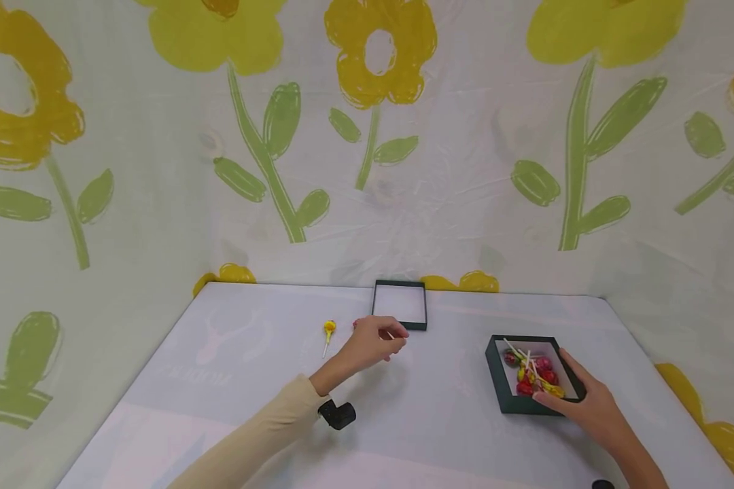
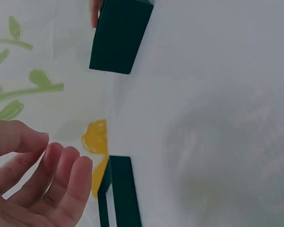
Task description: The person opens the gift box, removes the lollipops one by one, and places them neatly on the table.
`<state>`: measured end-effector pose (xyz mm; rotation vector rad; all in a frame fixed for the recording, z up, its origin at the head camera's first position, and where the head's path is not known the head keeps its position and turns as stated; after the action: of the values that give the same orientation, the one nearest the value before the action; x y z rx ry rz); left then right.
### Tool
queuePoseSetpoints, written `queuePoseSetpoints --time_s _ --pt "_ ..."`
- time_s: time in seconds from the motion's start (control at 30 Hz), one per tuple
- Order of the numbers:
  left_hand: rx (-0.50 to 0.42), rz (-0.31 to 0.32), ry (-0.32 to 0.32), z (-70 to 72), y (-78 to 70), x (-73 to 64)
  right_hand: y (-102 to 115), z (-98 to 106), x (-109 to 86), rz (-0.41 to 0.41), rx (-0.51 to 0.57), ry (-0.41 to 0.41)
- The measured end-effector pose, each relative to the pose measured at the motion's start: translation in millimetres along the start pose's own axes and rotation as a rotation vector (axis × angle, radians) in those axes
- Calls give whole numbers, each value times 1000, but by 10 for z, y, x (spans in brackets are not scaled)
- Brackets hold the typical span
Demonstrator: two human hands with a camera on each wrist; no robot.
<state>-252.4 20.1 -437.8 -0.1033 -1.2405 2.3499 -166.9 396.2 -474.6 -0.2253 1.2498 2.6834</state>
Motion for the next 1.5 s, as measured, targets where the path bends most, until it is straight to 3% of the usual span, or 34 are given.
queuePoseSetpoints --time_s 0.37,0.97,1.13,1.27,1.4,1.5 --pt "60 -141 88 -221 -311 202 -7 5 9 -11 8 11" --pt "116 -255 187 -590 -772 448 -25 -5 5 -11 1 7" --pt "172 -311 213 -686 -866 530 -13 -14 -5 -10 3 4" --pt "201 -309 231 -795 -934 592 -11 -12 -17 9 12 1" --pt "275 -326 247 -928 -996 633 -6 -5 -29 18 19 1" --pt "357 -377 263 -1043 -1032 665 2 -9 -39 13 26 -1"
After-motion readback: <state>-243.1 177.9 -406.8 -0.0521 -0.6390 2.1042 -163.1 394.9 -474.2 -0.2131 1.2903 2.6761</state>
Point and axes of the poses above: each hand's wrist, its own x-axis towards the middle knuckle, its own z-axis out of the back of the hand, y = z × x, the point moved 2 cm from there along x, towards the middle knuckle, and after that the axes turned 8 degrees about x, right-handed, at the moved point
